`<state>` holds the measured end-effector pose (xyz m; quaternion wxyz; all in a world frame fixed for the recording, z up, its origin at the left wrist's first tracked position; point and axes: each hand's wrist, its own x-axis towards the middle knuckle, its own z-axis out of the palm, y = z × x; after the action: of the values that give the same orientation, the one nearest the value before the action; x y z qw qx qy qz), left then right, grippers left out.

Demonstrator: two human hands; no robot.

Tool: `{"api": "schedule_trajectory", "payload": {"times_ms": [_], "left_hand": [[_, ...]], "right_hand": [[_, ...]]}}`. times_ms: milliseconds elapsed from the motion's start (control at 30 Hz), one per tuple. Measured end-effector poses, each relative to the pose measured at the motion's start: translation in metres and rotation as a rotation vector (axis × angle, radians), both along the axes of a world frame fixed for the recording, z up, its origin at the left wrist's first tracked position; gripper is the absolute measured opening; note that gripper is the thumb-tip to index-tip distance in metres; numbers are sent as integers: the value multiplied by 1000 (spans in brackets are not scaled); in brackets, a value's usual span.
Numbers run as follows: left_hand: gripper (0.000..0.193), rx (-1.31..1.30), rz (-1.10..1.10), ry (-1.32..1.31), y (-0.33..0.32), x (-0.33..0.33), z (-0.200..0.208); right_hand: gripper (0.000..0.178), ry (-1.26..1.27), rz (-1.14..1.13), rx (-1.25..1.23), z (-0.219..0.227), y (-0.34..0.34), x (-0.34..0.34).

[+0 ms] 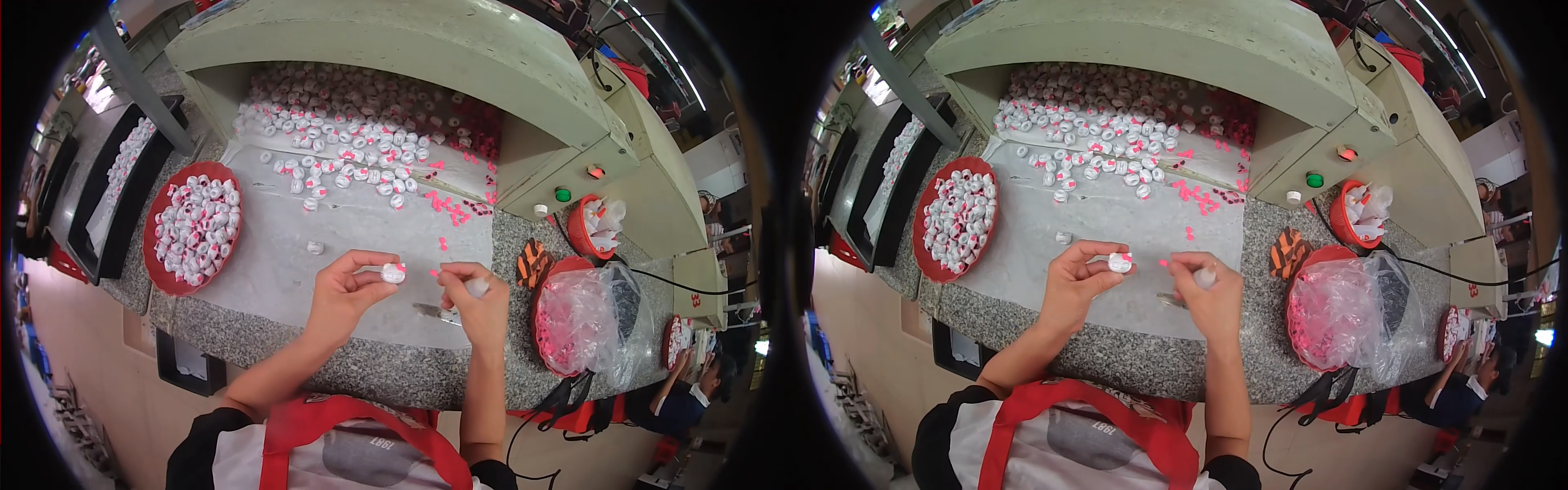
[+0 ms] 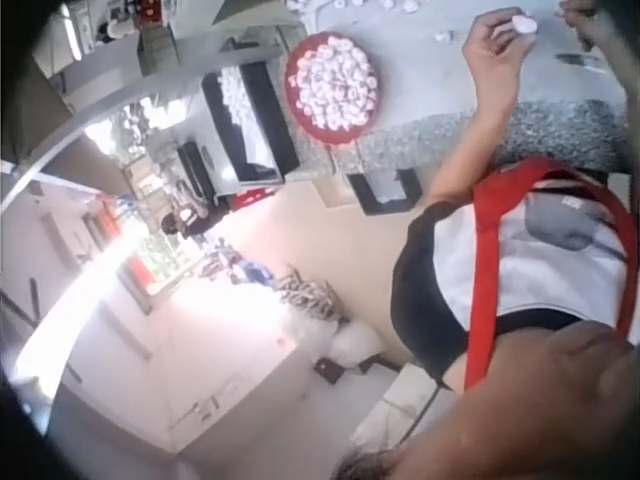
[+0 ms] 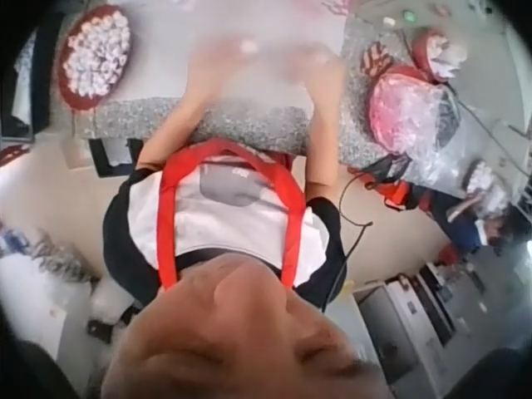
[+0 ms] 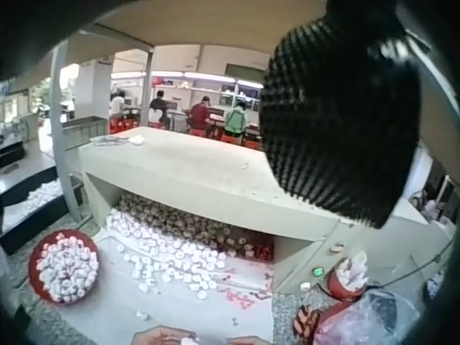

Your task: Assembling toy cat heads by applying glue to pink bows and attaching them to the heads at a factory workbench.

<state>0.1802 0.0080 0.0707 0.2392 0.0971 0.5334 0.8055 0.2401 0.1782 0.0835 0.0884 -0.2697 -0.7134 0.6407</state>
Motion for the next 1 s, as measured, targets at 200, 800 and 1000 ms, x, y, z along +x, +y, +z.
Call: {"api": "schedule_trajectory", "payload": {"times_ms": [200, 800, 1000], "left_hand": [[29, 43, 22, 100, -3, 7, 5], [28, 91, -121, 79, -18, -1, 17], [27, 168, -147, -15, -9, 1, 18]], "right_hand": [[9, 390, 298, 168, 32, -37, 6], [12, 394, 46, 399, 18, -56, 5], [19, 282, 89, -57, 19, -44, 9]]}}
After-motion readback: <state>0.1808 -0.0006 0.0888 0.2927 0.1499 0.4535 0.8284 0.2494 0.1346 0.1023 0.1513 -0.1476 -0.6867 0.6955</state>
